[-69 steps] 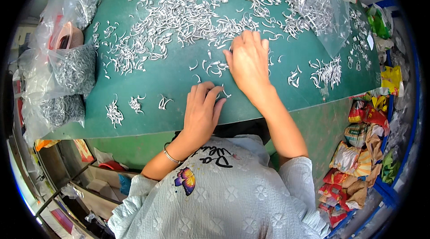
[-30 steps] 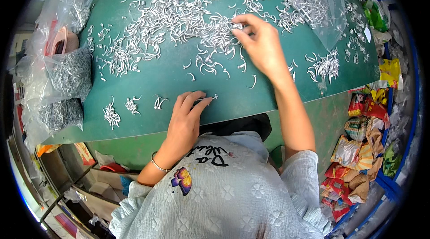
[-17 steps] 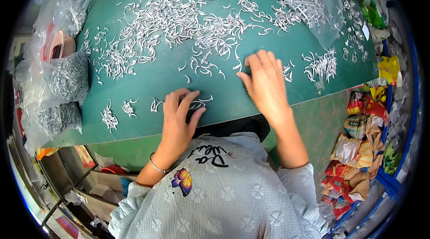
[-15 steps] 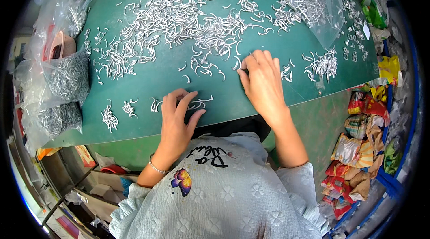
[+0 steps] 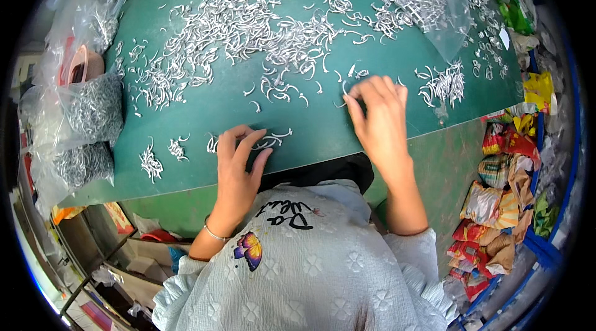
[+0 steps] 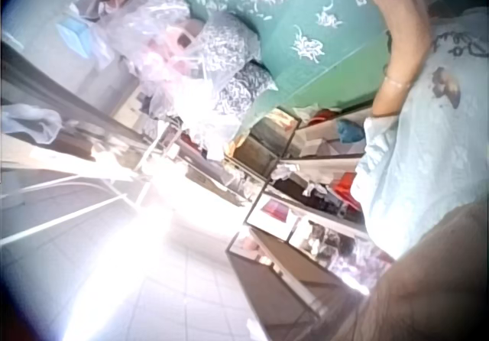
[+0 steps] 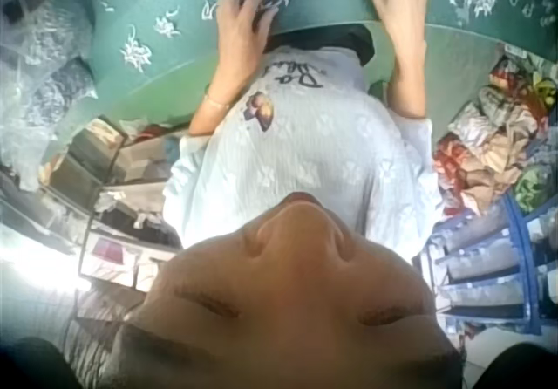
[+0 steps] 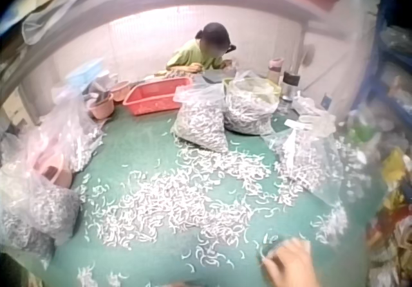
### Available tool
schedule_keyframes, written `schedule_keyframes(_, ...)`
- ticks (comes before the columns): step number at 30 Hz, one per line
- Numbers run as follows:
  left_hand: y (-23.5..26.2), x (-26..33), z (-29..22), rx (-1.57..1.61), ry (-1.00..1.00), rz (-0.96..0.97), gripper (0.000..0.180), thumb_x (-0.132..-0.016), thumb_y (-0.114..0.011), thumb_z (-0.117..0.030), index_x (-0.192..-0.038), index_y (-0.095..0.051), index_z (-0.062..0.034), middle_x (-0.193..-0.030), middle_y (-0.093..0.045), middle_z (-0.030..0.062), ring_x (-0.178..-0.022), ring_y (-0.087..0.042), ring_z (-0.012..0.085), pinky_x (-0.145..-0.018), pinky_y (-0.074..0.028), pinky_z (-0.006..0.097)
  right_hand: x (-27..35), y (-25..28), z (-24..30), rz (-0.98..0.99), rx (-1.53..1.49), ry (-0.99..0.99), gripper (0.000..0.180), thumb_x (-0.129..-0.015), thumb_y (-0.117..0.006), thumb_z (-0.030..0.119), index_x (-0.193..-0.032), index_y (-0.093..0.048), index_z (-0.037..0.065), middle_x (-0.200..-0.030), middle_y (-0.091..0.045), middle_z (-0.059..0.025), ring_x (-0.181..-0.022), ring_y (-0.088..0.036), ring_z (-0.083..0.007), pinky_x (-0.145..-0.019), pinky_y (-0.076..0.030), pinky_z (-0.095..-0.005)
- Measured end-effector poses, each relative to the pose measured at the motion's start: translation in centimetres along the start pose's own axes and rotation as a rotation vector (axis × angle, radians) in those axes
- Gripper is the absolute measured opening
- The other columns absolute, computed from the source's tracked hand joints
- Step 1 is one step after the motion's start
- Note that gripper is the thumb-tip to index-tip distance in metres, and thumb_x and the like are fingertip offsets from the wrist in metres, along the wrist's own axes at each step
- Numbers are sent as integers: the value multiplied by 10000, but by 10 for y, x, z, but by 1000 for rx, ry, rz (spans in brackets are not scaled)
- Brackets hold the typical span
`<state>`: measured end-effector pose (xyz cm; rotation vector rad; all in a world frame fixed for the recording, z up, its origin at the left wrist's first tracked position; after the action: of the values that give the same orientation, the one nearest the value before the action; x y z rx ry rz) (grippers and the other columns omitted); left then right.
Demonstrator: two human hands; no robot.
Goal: The person sorts small crescent-shaped metal parts by hand on a green tabletop, picking them up individually or in small clusters and placing them into a black pouch.
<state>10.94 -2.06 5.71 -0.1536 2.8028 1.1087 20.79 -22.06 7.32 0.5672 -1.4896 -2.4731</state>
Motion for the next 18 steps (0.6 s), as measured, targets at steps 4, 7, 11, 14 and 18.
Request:
schedule_keyframes(4, -2, -2, -2, 19, -1, -21, 362, -757, -734, 29, -1101, -641, -28, -1049, -546, 122, -946, -533, 288, -823, -449, 378, 13, 6, 3, 72, -18, 74, 199, -769, -732, 81, -925, -614, 47, -941, -560, -80, -893, -515, -280, -791, -354, -379)
schedule_keyframes(7, -7, -4, -8, 30, -24, 2, 354, -760, -732, 31, -1097, -643, -30, -1042, -547, 123, -944, -533, 291, -826, -448, 381, 11, 1, 2, 60, -57, 29, 241, -770, -727, 85, -973, -602, 49, -968, -549, -79, -906, -511, -290, -780, -376, -396)
schedule_keyframes(11, -2, -2, -8, 25, -30, -26, 347, -760, -729, 35, -1090, -644, -34, -1032, -545, 122, -941, -533, 295, -828, -447, 384, 5, -14, 7, 36, -82, 151, 214, -769, -721, 68, -940, -595, 39, -930, -553, -95, -872, -524, -304, -742, -399, -398)
schedule_keyframes(14, 5, 5, -5, 21, -12, -47, 341, -760, -728, 34, -1082, -642, -36, -1020, -542, 120, -936, -532, 292, -828, -443, 385, 11, -19, 7, 24, -124, 179, 188, -761, -718, 40, -894, -588, 21, -872, -560, -120, -824, -543, -322, -724, -423, -411)
schedule_keyframes(18, 7, 18, 3, 27, 25, -63, 331, -764, -724, 29, -1077, -643, -39, -1015, -545, 115, -925, -532, 287, -827, -438, 380, 18, -1, -4, -113, -250, -14, 96, -814, -662, -51, -845, -576, -19, -828, -578, -125, -753, -560, -278, -691, -455, -350)
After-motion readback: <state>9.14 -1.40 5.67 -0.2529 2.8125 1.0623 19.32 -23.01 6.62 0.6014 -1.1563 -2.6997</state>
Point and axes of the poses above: each hand's wrist, its own x-axis away from the middle knuckle, its own y-axis out of the back of the hand, z = x × y, the point moved 9 cm from there along -x, towards the middle knuckle
